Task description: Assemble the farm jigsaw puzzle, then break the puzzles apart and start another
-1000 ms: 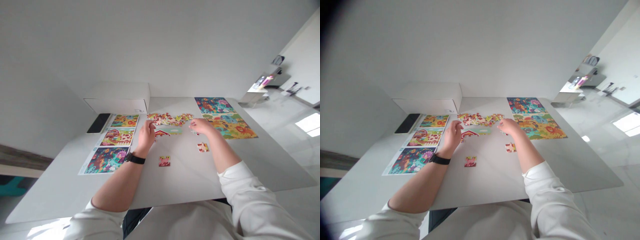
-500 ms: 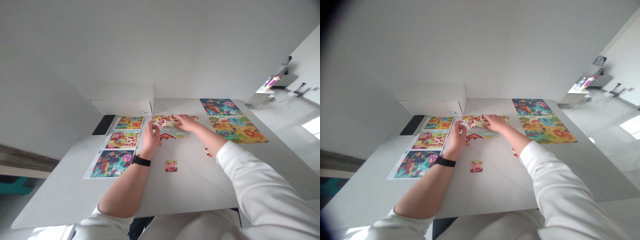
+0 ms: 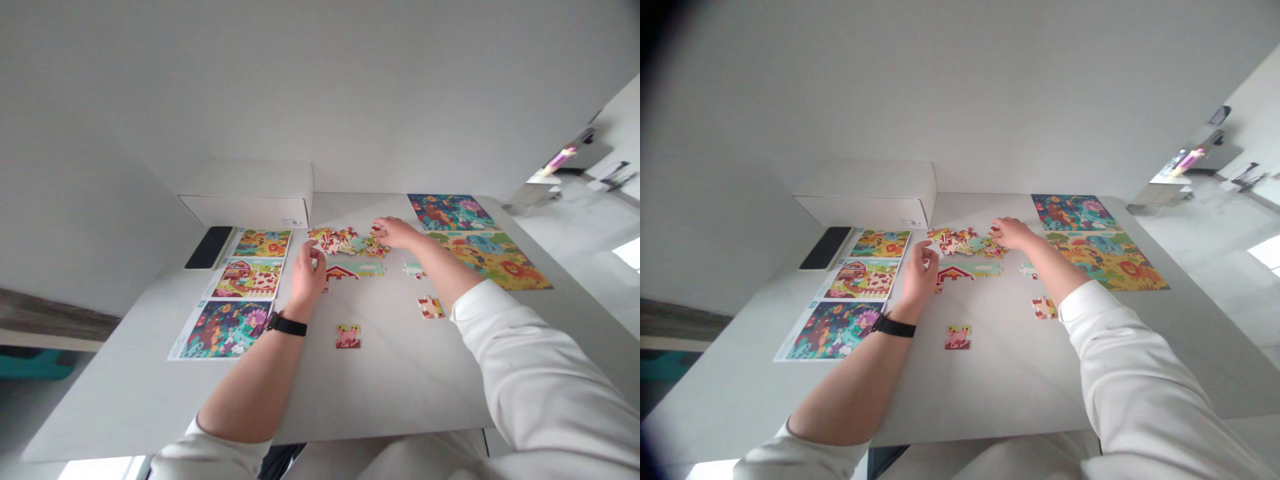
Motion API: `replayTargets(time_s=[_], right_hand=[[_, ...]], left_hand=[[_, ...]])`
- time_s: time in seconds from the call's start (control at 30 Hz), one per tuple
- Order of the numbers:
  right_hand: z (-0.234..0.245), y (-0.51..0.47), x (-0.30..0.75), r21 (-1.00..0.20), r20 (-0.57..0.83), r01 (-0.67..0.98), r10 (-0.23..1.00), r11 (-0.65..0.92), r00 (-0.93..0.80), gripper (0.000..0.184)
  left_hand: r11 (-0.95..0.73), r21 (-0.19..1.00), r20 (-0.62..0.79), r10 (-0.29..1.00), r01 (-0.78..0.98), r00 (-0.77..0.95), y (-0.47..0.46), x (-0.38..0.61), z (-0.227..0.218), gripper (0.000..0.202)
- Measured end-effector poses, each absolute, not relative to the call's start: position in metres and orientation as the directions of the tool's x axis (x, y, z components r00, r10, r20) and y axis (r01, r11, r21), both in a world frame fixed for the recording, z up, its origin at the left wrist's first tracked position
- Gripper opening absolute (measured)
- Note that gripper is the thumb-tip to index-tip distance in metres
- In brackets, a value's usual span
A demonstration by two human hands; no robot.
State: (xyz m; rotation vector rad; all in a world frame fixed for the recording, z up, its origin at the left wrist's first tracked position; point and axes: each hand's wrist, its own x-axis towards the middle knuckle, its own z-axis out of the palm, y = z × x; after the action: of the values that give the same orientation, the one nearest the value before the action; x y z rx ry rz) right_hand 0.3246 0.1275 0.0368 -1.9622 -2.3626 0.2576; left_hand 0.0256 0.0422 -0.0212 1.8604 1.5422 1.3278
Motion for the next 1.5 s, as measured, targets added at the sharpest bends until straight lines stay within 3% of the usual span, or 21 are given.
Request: replayTargets(time_s=[0.27, 0.47, 0.6, 0.7, 0.8, 0.9, 1.0, 1.23, 1.5], right_hand=[[0.036, 0.129, 0.302, -0.132, -0.067, 0.955, 0.958, 0.267, -0.277, 0.050], [0.039, 0.133, 0.285, -0.114, -0.162, 0.952, 0.940, 0.286, -0.302, 0.051], [0.039, 0.129, 0.285, -0.122, -0.068, 0.951, 0.954, 0.283, -0.292, 0.044], [0.038, 0.119, 0.288, -0.216, 0.074, 0.932, 0.956, 0.292, -0.283, 0.025], [0.035, 0.104, 0.295, -0.437, 0.124, 0.864, 0.968, 0.251, -0.219, 0.013], [0.034, 0.081, 0.306, -0.693, 0.109, 0.702, 0.986, 0.165, -0.124, 0.014], [0.034, 0.049, 0.316, -0.840, 0.132, 0.521, 0.988, 0.154, -0.079, 0.025], [0.021, -0.022, 0.305, -0.949, 0.120, 0.295, 0.992, 0.108, 0.024, 0.041], [-0.001, -0.026, 0.292, -0.925, 0.119, 0.353, 0.989, 0.142, -0.085, 0.040]], left_hand=[[-0.318, 0.762, 0.412, 0.910, 0.564, -0.044, 0.041, 0.026, -0.019, 0.032], [-0.329, 0.766, 0.412, 0.911, 0.552, -0.029, 0.041, 0.028, -0.018, 0.032], [-0.329, 0.764, 0.417, 0.908, 0.555, -0.035, 0.042, 0.030, -0.018, 0.031], [-0.325, 0.771, 0.409, 0.912, 0.548, -0.034, 0.043, 0.030, -0.018, 0.031], [-0.339, 0.770, 0.418, 0.908, 0.540, -0.025, 0.044, 0.030, -0.018, 0.030], [-0.361, 0.767, 0.437, 0.899, 0.531, -0.018, 0.044, 0.031, -0.015, 0.029], [-0.403, 0.770, 0.454, 0.891, 0.495, 0.020, 0.039, 0.038, -0.009, 0.029], [-0.415, 0.848, 0.337, 0.902, 0.330, 0.269, 0.000, 0.065, 0.002, 0.033], [-0.357, 0.862, 0.231, 0.908, 0.359, 0.349, -0.003, 0.069, -0.006, 0.051]])
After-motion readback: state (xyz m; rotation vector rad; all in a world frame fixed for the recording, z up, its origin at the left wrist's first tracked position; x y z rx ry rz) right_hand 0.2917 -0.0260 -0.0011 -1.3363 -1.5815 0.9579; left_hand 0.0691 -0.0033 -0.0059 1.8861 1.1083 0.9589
